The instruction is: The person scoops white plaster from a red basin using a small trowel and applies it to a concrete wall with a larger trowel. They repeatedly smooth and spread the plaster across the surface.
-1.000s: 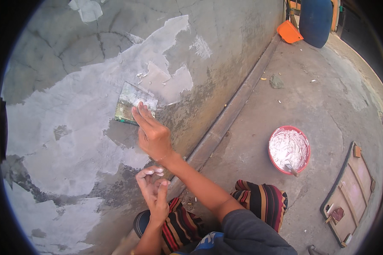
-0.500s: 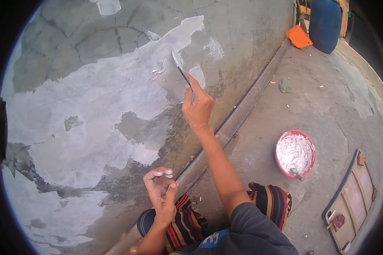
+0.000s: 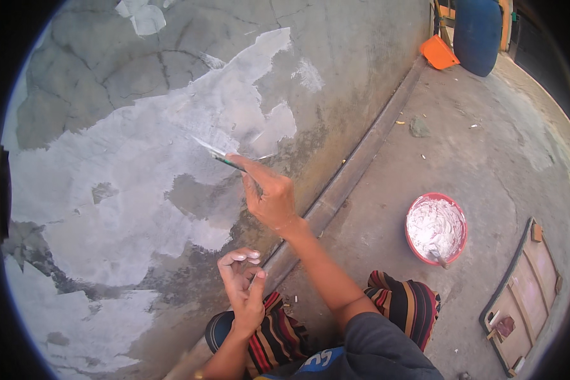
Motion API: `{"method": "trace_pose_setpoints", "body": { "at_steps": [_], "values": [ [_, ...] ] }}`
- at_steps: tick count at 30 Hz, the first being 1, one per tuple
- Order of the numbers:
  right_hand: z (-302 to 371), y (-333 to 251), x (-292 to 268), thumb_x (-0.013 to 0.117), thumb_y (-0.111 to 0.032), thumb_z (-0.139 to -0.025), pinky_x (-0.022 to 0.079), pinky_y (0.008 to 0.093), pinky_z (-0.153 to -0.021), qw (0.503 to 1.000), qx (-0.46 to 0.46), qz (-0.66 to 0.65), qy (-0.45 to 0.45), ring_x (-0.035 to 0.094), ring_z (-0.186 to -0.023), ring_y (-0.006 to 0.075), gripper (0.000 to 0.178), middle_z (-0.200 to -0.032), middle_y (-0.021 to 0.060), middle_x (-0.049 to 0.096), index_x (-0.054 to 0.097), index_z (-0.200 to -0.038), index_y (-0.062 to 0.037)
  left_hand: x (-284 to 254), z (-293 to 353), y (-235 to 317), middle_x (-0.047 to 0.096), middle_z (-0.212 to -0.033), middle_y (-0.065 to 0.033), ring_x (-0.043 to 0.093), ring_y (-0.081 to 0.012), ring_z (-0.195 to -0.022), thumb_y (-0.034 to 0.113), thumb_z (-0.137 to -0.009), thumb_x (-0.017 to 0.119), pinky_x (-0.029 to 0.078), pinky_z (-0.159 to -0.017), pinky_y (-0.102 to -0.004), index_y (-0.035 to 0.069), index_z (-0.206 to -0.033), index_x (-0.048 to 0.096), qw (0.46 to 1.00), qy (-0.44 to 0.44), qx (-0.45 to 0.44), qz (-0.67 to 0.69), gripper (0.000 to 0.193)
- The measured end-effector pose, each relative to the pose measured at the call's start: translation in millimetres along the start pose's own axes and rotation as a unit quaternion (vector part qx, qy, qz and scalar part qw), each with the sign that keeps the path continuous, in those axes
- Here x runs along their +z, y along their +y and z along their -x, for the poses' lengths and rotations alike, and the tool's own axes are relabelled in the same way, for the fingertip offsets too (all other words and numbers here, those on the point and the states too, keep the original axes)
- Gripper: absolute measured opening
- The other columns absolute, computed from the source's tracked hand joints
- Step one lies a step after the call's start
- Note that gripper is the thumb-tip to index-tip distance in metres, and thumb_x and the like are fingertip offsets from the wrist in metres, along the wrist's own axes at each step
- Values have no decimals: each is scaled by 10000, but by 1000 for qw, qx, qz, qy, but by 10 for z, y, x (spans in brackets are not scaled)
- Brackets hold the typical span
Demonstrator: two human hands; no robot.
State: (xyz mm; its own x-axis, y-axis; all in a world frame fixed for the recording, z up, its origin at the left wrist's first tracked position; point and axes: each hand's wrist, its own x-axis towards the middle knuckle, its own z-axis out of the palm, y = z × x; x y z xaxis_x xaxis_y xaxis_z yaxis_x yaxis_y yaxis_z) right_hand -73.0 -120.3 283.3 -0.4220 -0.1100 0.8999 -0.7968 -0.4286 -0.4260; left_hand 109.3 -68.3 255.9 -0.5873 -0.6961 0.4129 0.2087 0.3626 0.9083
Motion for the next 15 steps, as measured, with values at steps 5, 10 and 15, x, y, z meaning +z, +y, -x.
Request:
{"method": "trace_pose_setpoints", "body": {
  "at_steps": [5,10,15],
  "values": [
    [-262,424,-140,593,-96,-933,444,268,-532,984,138,78,86,580,-605,81,252,-830,146,719,668,-1157,-7,-5,46,12,478,-1182,-147,503,-203,-1058,-26,-870,594,459,-816,-308,57,-1201,366,1000,12,-4,3,411],
    [-40,179,27,564,3,-882,518,308,-638,993,103,52,32,704,-752,254,320,-1001,170,712,658,-1183,-59,-8,24,-25,458,-1177,-119,463,-182,-1060,6,-878,592,469,-805,-291,83,-1213,357,1000,7,-8,5,416],
    [192,115,131,593,-55,-904,486,290,-604,1000,18,15,19,639,-695,174,272,-957,169,716,660,-1166,-29,39,-6,-68,477,-1183,-153,501,-202,-1058,-23,-872,583,473,-807,-306,44,-1205,361,1000,-2,-9,1,406]
  ]
}}
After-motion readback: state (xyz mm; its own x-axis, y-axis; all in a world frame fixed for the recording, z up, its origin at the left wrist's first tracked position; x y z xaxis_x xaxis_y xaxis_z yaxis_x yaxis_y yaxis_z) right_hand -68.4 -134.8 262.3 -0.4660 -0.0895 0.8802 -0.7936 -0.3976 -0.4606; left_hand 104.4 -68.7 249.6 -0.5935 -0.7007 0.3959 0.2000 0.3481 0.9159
